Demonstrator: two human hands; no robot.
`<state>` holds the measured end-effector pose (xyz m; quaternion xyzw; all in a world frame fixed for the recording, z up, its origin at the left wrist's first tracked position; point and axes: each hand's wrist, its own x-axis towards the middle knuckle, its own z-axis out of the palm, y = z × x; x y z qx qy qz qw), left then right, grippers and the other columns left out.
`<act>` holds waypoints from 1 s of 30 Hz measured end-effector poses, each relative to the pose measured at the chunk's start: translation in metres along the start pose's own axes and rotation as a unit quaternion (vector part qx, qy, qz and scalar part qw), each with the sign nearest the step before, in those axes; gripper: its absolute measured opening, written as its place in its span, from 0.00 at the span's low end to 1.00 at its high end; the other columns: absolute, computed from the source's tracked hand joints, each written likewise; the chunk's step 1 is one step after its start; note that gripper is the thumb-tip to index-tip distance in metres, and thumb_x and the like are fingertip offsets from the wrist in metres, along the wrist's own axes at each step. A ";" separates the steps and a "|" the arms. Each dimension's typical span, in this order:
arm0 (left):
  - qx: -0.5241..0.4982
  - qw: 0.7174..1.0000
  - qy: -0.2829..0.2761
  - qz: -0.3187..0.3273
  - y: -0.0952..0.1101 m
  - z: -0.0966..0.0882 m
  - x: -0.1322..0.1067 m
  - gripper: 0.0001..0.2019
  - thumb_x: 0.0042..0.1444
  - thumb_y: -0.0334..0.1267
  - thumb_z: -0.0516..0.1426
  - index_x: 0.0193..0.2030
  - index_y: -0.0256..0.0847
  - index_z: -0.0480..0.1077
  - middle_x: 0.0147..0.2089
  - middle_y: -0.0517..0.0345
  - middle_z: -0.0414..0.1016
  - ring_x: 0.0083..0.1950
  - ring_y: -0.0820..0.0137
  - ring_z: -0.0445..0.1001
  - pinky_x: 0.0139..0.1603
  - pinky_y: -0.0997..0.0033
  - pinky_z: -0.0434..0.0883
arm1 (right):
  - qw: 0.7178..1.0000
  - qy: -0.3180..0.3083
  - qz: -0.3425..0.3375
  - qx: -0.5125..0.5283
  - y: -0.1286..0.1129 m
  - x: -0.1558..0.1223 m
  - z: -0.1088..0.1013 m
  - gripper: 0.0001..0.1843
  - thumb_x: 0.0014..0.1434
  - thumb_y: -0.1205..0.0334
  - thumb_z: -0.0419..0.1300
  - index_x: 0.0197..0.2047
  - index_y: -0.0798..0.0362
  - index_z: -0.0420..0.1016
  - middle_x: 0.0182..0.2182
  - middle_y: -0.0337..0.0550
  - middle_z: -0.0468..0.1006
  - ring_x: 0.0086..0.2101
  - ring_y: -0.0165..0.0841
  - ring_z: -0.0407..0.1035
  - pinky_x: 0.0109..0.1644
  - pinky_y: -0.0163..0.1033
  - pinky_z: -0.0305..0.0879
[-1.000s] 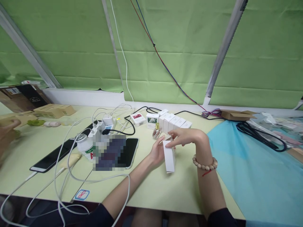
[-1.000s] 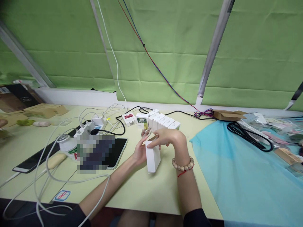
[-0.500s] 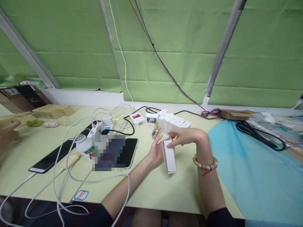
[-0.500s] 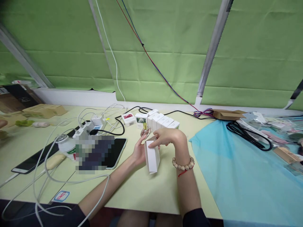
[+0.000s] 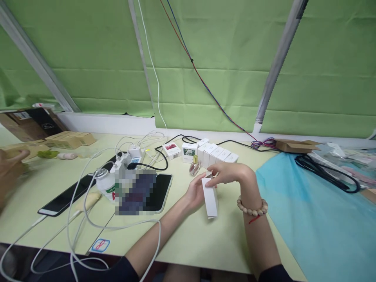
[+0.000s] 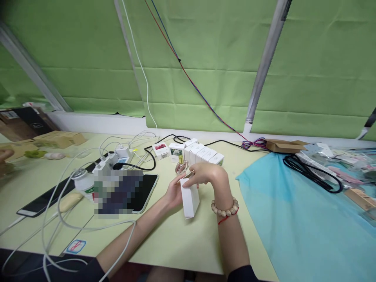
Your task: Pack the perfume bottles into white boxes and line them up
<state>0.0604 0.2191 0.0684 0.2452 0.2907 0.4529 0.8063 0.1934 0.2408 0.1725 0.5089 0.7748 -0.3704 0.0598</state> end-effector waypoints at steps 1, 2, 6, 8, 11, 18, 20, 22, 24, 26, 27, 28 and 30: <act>-0.001 1.000 -0.006 -0.001 0.000 0.000 0.000 0.15 0.55 0.41 0.51 0.41 0.31 0.70 0.30 0.47 0.71 0.30 0.67 0.68 0.35 0.69 0.63 | 1.000 -0.004 -0.007 0.009 0.001 -0.001 -0.001 0.27 0.49 0.49 0.62 0.49 0.56 0.68 0.41 0.48 0.74 0.43 0.38 0.67 0.38 0.36 0.64; -0.002 1.000 -0.012 -0.002 0.000 0.000 0.000 0.15 0.55 0.40 0.51 0.41 0.30 0.70 0.30 0.47 0.71 0.31 0.67 0.69 0.35 0.69 0.63 | 1.000 -0.009 -0.014 0.019 0.002 -0.002 -0.002 0.28 0.49 0.49 0.62 0.51 0.55 0.68 0.42 0.48 0.73 0.44 0.38 0.67 0.38 0.36 0.64; -0.017 1.000 -0.011 -0.015 0.000 -0.002 0.000 0.16 0.53 0.39 0.51 0.41 0.29 0.71 0.30 0.46 0.71 0.31 0.66 0.69 0.36 0.69 0.62 | 0.998 -0.028 -0.035 0.041 0.008 -0.003 -0.004 0.33 0.49 0.49 0.63 0.55 0.54 0.66 0.45 0.48 0.72 0.44 0.37 0.67 0.38 0.35 0.64; -0.023 0.999 -0.001 -0.024 -0.001 -0.004 0.002 0.17 0.53 0.39 0.49 0.41 0.28 0.71 0.30 0.46 0.71 0.30 0.66 0.69 0.36 0.68 0.63 | 0.999 -0.026 -0.023 0.036 0.008 0.000 -0.003 0.36 0.48 0.48 0.64 0.57 0.55 0.64 0.44 0.48 0.72 0.43 0.37 0.67 0.38 0.35 0.64; -0.025 0.999 0.002 -0.029 -0.002 -0.009 0.003 0.17 0.52 0.40 0.48 0.39 0.27 0.71 0.30 0.44 0.71 0.30 0.64 0.69 0.35 0.67 0.63 | 1.000 -0.014 -0.004 0.013 0.006 0.004 -0.002 0.38 0.47 0.46 0.64 0.58 0.56 0.63 0.42 0.49 0.73 0.41 0.37 0.68 0.37 0.36 0.63; -0.037 0.999 0.018 -0.023 0.000 -0.008 0.002 0.15 0.49 0.38 0.50 0.38 0.29 0.70 0.30 0.45 0.72 0.29 0.64 0.69 0.35 0.66 0.63 | 0.999 -0.016 -0.035 -0.014 0.005 0.006 -0.001 0.28 0.47 0.46 0.63 0.46 0.57 0.69 0.38 0.47 0.74 0.38 0.37 0.68 0.36 0.36 0.62; -0.042 0.999 0.022 -0.022 0.000 -0.007 0.002 0.15 0.49 0.37 0.49 0.39 0.29 0.70 0.31 0.46 0.72 0.30 0.64 0.69 0.36 0.66 0.63 | 0.999 -0.017 -0.039 -0.006 0.006 0.006 -0.002 0.29 0.47 0.47 0.63 0.48 0.56 0.69 0.40 0.48 0.74 0.41 0.38 0.68 0.38 0.37 0.63; -0.046 0.998 0.027 -0.023 0.001 -0.008 0.002 0.15 0.50 0.38 0.49 0.38 0.29 0.70 0.31 0.46 0.72 0.30 0.64 0.69 0.36 0.66 0.63 | 0.999 -0.010 -0.039 -0.009 0.007 0.005 -0.002 0.29 0.48 0.47 0.63 0.49 0.56 0.69 0.42 0.49 0.73 0.44 0.39 0.67 0.40 0.37 0.63; -0.048 0.998 0.031 -0.025 0.000 -0.009 0.002 0.15 0.51 0.39 0.49 0.37 0.29 0.70 0.30 0.46 0.71 0.30 0.64 0.69 0.36 0.66 0.64 | 0.999 -0.005 -0.034 -0.013 0.006 0.006 -0.001 0.29 0.48 0.48 0.64 0.50 0.55 0.69 0.44 0.49 0.73 0.47 0.41 0.65 0.43 0.38 0.63; -0.049 0.998 0.031 -0.027 0.000 -0.010 0.003 0.16 0.52 0.41 0.49 0.36 0.28 0.70 0.30 0.45 0.71 0.30 0.64 0.70 0.37 0.66 0.64 | 0.999 -0.005 -0.030 -0.017 0.004 0.007 0.000 0.29 0.49 0.50 0.63 0.51 0.56 0.68 0.45 0.50 0.72 0.48 0.41 0.65 0.44 0.39 0.63; -0.050 0.998 0.030 -0.027 0.000 -0.011 0.003 0.17 0.53 0.41 0.49 0.37 0.28 0.70 0.30 0.45 0.71 0.30 0.64 0.70 0.37 0.66 0.64 | 0.999 -0.009 -0.032 -0.018 0.003 0.007 0.000 0.29 0.49 0.51 0.63 0.52 0.56 0.68 0.45 0.50 0.73 0.47 0.41 0.65 0.45 0.39 0.63; -0.050 0.998 0.029 -0.026 0.000 -0.011 0.003 0.17 0.53 0.41 0.48 0.37 0.28 0.71 0.30 0.45 0.71 0.30 0.63 0.70 0.37 0.65 0.64 | 0.999 -0.013 -0.033 -0.019 0.002 0.007 0.001 0.29 0.50 0.52 0.63 0.52 0.57 0.68 0.44 0.50 0.73 0.46 0.40 0.66 0.45 0.39 0.63; -0.048 0.998 0.028 -0.026 0.000 -0.011 0.003 0.18 0.53 0.41 0.48 0.37 0.28 0.71 0.29 0.45 0.71 0.31 0.63 0.70 0.37 0.65 0.65 | 0.999 -0.014 -0.031 -0.024 0.000 0.006 0.001 0.29 0.50 0.54 0.63 0.54 0.57 0.67 0.43 0.50 0.74 0.46 0.40 0.67 0.46 0.39 0.63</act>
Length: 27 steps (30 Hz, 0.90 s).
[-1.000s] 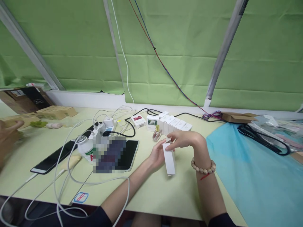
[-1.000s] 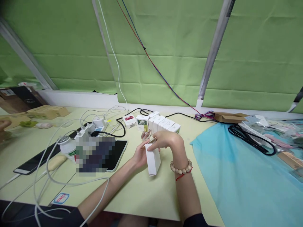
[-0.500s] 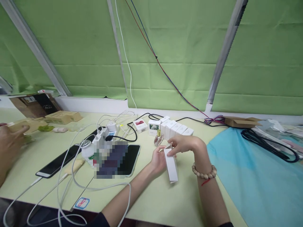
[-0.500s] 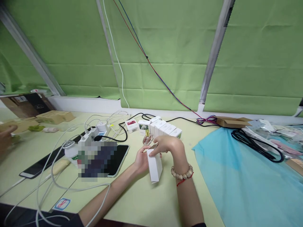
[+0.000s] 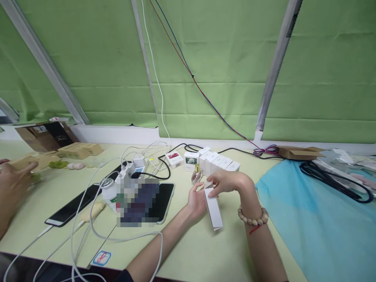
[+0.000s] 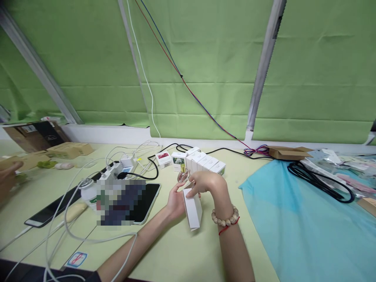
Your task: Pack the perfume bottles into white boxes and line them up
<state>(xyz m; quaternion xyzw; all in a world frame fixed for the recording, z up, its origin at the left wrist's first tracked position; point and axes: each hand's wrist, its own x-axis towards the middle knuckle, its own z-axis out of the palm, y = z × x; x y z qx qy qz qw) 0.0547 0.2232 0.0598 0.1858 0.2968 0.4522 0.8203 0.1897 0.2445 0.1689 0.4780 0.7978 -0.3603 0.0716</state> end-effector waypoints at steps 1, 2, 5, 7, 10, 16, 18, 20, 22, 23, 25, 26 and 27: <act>0.001 1.000 0.000 0.001 0.000 0.000 0.000 0.18 0.53 0.41 0.48 0.37 0.28 0.71 0.30 0.45 0.71 0.30 0.63 0.70 0.37 0.65 0.64 | 1.000 0.003 0.007 -0.002 -0.001 -0.001 0.000 0.31 0.50 0.54 0.63 0.55 0.57 0.66 0.44 0.50 0.74 0.46 0.40 0.67 0.46 0.39 0.63; 0.003 1.000 0.001 0.003 0.000 0.001 0.000 0.17 0.52 0.41 0.48 0.38 0.28 0.71 0.30 0.45 0.72 0.30 0.63 0.70 0.37 0.65 0.64 | 1.000 0.008 0.016 -0.003 -0.003 -0.001 0.000 0.33 0.50 0.53 0.63 0.57 0.57 0.65 0.45 0.50 0.73 0.47 0.40 0.67 0.47 0.39 0.63; 0.008 1.000 0.003 0.011 -0.001 0.001 -0.001 0.17 0.51 0.41 0.50 0.40 0.29 0.71 0.30 0.46 0.72 0.31 0.63 0.70 0.36 0.65 0.64 | 0.999 0.028 0.037 0.006 -0.007 -0.004 0.000 0.39 0.48 0.52 0.65 0.61 0.54 0.61 0.51 0.50 0.70 0.49 0.40 0.66 0.49 0.39 0.63; 0.009 1.000 0.005 0.018 -0.001 0.001 -0.001 0.17 0.50 0.41 0.51 0.40 0.29 0.71 0.30 0.46 0.72 0.31 0.62 0.71 0.36 0.66 0.64 | 0.999 0.028 0.041 0.012 -0.008 -0.004 0.000 0.41 0.47 0.52 0.65 0.63 0.51 0.58 0.53 0.49 0.68 0.50 0.40 0.65 0.50 0.40 0.63; 0.003 0.999 0.008 0.035 -0.001 0.000 0.001 0.16 0.50 0.40 0.51 0.40 0.30 0.71 0.31 0.47 0.73 0.32 0.63 0.71 0.37 0.66 0.64 | 0.999 0.024 0.035 0.026 -0.009 -0.002 0.002 0.42 0.47 0.54 0.64 0.64 0.49 0.56 0.54 0.48 0.67 0.50 0.39 0.65 0.50 0.40 0.63; 0.002 0.998 0.000 0.068 0.000 -0.004 0.005 0.17 0.52 0.40 0.52 0.45 0.33 0.69 0.34 0.48 0.74 0.33 0.62 0.72 0.39 0.64 0.65 | 0.998 0.035 -0.009 0.051 -0.007 0.007 0.005 0.34 0.47 0.53 0.63 0.57 0.48 0.62 0.50 0.46 0.69 0.46 0.38 0.67 0.44 0.38 0.66; 0.007 0.997 -0.008 0.073 0.000 -0.005 0.005 0.17 0.53 0.41 0.53 0.46 0.34 0.69 0.35 0.48 0.74 0.34 0.61 0.72 0.40 0.63 0.65 | 0.998 0.041 0.000 0.043 -0.006 0.007 0.004 0.34 0.46 0.52 0.65 0.56 0.48 0.63 0.50 0.46 0.67 0.45 0.38 0.67 0.42 0.38 0.66; 0.015 0.996 -0.028 0.078 -0.002 -0.004 0.005 0.18 0.54 0.44 0.53 0.46 0.34 0.70 0.38 0.48 0.75 0.37 0.60 0.73 0.41 0.64 0.65 | 0.998 0.044 0.013 0.052 -0.002 0.004 0.002 0.34 0.45 0.49 0.65 0.55 0.47 0.63 0.50 0.46 0.67 0.44 0.38 0.67 0.40 0.38 0.66; 0.016 0.996 -0.041 0.080 -0.004 -0.002 0.005 0.20 0.56 0.48 0.53 0.47 0.34 0.70 0.40 0.48 0.75 0.39 0.61 0.73 0.42 0.65 0.65 | 0.996 0.054 0.018 0.070 0.004 0.000 -0.001 0.33 0.46 0.46 0.64 0.54 0.47 0.63 0.48 0.46 0.67 0.42 0.37 0.67 0.38 0.37 0.65; 0.018 0.996 -0.043 0.078 -0.005 -0.002 0.005 0.21 0.57 0.49 0.53 0.48 0.34 0.70 0.40 0.48 0.75 0.39 0.62 0.73 0.42 0.66 0.64 | 0.995 0.070 0.022 0.075 0.007 -0.003 -0.002 0.34 0.46 0.43 0.63 0.54 0.47 0.62 0.48 0.47 0.66 0.41 0.37 0.66 0.37 0.37 0.65; 0.029 0.996 -0.041 0.067 -0.008 -0.002 0.005 0.24 0.59 0.52 0.50 0.51 0.34 0.69 0.39 0.48 0.75 0.38 0.63 0.73 0.41 0.68 0.64 | 0.990 0.117 0.031 0.077 0.012 -0.009 -0.005 0.37 0.45 0.37 0.62 0.54 0.45 0.62 0.48 0.47 0.63 0.41 0.37 0.66 0.39 0.38 0.65; 0.043 0.997 -0.042 0.056 -0.009 -0.003 0.006 0.26 0.59 0.54 0.49 0.52 0.33 0.69 0.39 0.47 0.75 0.37 0.62 0.73 0.39 0.67 0.64 | 0.986 0.146 0.037 0.078 0.013 -0.012 -0.005 0.39 0.44 0.34 0.61 0.55 0.45 0.61 0.49 0.47 0.60 0.41 0.36 0.66 0.40 0.39 0.65; 0.062 0.996 -0.046 0.041 -0.010 -0.004 0.007 0.28 0.59 0.56 0.47 0.52 0.33 0.68 0.39 0.46 0.74 0.37 0.60 0.73 0.38 0.66 0.64 | 0.981 0.172 0.041 0.080 0.015 -0.015 -0.006 0.40 0.44 0.33 0.60 0.55 0.44 0.60 0.49 0.47 0.59 0.41 0.36 0.66 0.42 0.40 0.65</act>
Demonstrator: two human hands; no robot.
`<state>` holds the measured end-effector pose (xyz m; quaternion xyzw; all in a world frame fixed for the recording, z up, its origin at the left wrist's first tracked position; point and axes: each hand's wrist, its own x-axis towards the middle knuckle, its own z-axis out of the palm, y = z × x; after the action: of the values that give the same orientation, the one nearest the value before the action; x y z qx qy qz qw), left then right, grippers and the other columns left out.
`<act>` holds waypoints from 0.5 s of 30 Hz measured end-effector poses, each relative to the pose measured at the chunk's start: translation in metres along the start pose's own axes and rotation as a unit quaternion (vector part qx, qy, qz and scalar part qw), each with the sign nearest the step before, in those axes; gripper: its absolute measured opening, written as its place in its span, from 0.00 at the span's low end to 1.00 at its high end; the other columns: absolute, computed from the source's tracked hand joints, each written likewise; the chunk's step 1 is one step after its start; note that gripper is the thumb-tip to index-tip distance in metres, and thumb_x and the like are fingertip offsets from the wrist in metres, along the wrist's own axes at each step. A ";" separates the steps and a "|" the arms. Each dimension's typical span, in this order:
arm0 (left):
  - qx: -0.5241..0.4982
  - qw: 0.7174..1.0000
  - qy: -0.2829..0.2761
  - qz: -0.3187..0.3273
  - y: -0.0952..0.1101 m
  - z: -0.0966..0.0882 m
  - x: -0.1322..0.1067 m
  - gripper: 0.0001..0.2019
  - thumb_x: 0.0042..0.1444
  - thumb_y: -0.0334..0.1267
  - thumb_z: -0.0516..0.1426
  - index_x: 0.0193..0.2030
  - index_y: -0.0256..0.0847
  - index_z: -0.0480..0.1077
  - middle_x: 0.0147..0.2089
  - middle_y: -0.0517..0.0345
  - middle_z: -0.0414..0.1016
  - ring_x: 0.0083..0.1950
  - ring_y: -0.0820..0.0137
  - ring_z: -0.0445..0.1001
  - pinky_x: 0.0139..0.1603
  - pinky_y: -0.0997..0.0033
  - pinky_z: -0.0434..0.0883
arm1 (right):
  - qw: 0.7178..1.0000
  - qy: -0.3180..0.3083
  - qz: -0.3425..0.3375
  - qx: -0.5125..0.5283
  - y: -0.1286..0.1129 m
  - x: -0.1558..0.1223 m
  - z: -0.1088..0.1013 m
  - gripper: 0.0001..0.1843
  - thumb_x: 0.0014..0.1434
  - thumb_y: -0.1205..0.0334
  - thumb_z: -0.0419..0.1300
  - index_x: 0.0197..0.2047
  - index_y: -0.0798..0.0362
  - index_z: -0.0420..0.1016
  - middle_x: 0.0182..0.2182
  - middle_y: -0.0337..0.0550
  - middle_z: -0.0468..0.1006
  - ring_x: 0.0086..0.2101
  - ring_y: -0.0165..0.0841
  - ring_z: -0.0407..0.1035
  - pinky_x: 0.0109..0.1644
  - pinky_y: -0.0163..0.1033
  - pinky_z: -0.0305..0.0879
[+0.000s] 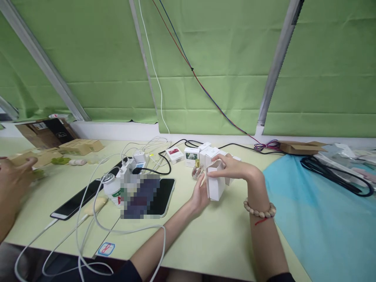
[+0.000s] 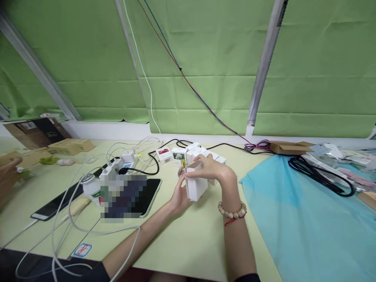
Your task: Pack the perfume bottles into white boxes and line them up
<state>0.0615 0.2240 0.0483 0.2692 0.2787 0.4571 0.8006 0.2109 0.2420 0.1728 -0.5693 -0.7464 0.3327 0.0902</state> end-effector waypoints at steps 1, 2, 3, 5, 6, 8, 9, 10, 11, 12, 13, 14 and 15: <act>0.021 1.000 -0.009 -0.020 -0.001 -0.002 0.001 0.31 0.59 0.59 0.45 0.53 0.31 0.67 0.40 0.44 0.74 0.38 0.58 0.73 0.36 0.65 0.64 | 1.000 0.021 -0.001 0.007 0.001 -0.002 -0.001 0.40 0.44 0.32 0.60 0.56 0.43 0.59 0.49 0.46 0.57 0.41 0.35 0.65 0.43 0.40 0.65; 0.039 0.998 -0.022 -0.042 -0.003 -0.004 0.002 0.35 0.58 0.62 0.43 0.53 0.30 0.67 0.41 0.41 0.73 0.38 0.55 0.74 0.35 0.64 0.64 | 0.999 0.038 -0.006 0.015 0.001 -0.004 -0.003 0.40 0.44 0.33 0.60 0.56 0.43 0.58 0.49 0.46 0.56 0.41 0.35 0.65 0.44 0.39 0.65; 0.053 0.996 -0.039 -0.064 -0.004 -0.005 0.002 0.38 0.56 0.64 0.42 0.52 0.28 0.67 0.43 0.39 0.72 0.38 0.53 0.74 0.34 0.64 0.65 | 0.998 0.049 -0.014 0.022 0.001 -0.006 -0.003 0.40 0.44 0.34 0.61 0.55 0.43 0.58 0.49 0.45 0.55 0.42 0.34 0.65 0.45 0.39 0.65; 0.060 0.990 -0.075 -0.101 -0.005 -0.008 0.003 0.41 0.54 0.67 0.41 0.51 0.26 0.67 0.44 0.36 0.71 0.36 0.52 0.75 0.32 0.66 0.65 | 0.998 0.055 -0.033 0.026 0.001 -0.007 -0.004 0.37 0.45 0.37 0.63 0.54 0.43 0.59 0.48 0.44 0.55 0.42 0.33 0.64 0.44 0.38 0.65; 0.055 0.988 -0.090 -0.109 -0.006 -0.009 0.004 0.41 0.54 0.67 0.42 0.50 0.25 0.67 0.44 0.36 0.71 0.35 0.53 0.75 0.31 0.67 0.64 | 0.997 0.050 -0.043 0.026 0.000 -0.006 -0.003 0.36 0.45 0.39 0.64 0.54 0.43 0.59 0.48 0.44 0.54 0.41 0.33 0.64 0.43 0.37 0.65; 0.042 0.988 -0.110 -0.103 -0.005 -0.011 0.004 0.37 0.55 0.65 0.45 0.49 0.26 0.67 0.44 0.36 0.71 0.34 0.55 0.75 0.30 0.68 0.65 | 0.998 0.035 -0.056 0.022 0.000 -0.004 -0.002 0.35 0.44 0.42 0.65 0.53 0.42 0.60 0.47 0.43 0.54 0.40 0.32 0.64 0.40 0.36 0.66; 0.039 0.988 -0.114 -0.094 -0.004 -0.011 0.005 0.35 0.56 0.62 0.46 0.48 0.26 0.67 0.43 0.37 0.71 0.33 0.56 0.75 0.29 0.69 0.65 | 0.997 0.028 -0.062 0.020 0.000 -0.002 -0.001 0.35 0.44 0.43 0.65 0.53 0.42 0.60 0.47 0.43 0.54 0.40 0.31 0.64 0.40 0.36 0.66; 0.037 0.989 -0.116 -0.081 -0.004 -0.012 0.005 0.33 0.57 0.60 0.47 0.49 0.26 0.66 0.43 0.37 0.71 0.33 0.57 0.75 0.30 0.69 0.65 | 0.997 0.022 -0.068 0.018 -0.001 -0.001 0.000 0.35 0.44 0.44 0.66 0.53 0.42 0.60 0.47 0.42 0.54 0.39 0.30 0.64 0.40 0.36 0.67; 0.036 0.990 -0.116 -0.067 -0.003 -0.012 0.006 0.31 0.58 0.58 0.47 0.50 0.27 0.66 0.43 0.38 0.71 0.33 0.57 0.75 0.30 0.69 0.65 | 0.997 0.018 -0.074 0.015 -0.002 0.000 0.001 0.35 0.43 0.45 0.66 0.53 0.43 0.60 0.46 0.42 0.53 0.38 0.29 0.65 0.40 0.36 0.67; 0.035 0.991 -0.115 -0.052 -0.002 -0.012 0.006 0.30 0.59 0.57 0.48 0.51 0.28 0.65 0.44 0.38 0.71 0.33 0.58 0.75 0.30 0.69 0.66 | 0.997 0.017 -0.079 0.010 -0.003 0.001 0.002 0.35 0.43 0.46 0.67 0.53 0.44 0.61 0.46 0.42 0.53 0.37 0.28 0.65 0.41 0.35 0.67; 0.034 0.992 -0.113 -0.036 0.000 -0.012 0.006 0.30 0.59 0.57 0.48 0.53 0.29 0.64 0.45 0.37 0.71 0.34 0.58 0.75 0.31 0.69 0.66 | 0.997 0.016 -0.081 0.007 -0.004 0.002 0.003 0.35 0.42 0.48 0.68 0.52 0.44 0.61 0.46 0.42 0.53 0.36 0.28 0.65 0.40 0.35 0.67; 0.033 0.993 -0.111 -0.020 0.001 -0.011 0.006 0.30 0.58 0.57 0.49 0.54 0.30 0.63 0.47 0.37 0.70 0.34 0.58 0.75 0.31 0.69 0.66 | 0.997 0.012 -0.080 0.008 -0.006 0.002 0.003 0.35 0.42 0.50 0.68 0.52 0.45 0.61 0.46 0.42 0.53 0.35 0.27 0.65 0.39 0.35 0.67; 0.031 0.994 -0.109 -0.006 0.002 -0.010 0.005 0.31 0.57 0.59 0.50 0.54 0.31 0.63 0.48 0.37 0.70 0.35 0.58 0.75 0.31 0.69 0.66 | 0.997 0.005 -0.075 0.014 -0.007 0.002 0.004 0.35 0.42 0.51 0.68 0.52 0.45 0.60 0.47 0.42 0.52 0.33 0.26 0.65 0.36 0.35 0.67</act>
<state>0.0556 0.2311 0.0412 0.3405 0.2047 0.4117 0.8202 0.2027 0.2411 0.1733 -0.5121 -0.7816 0.3329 0.1265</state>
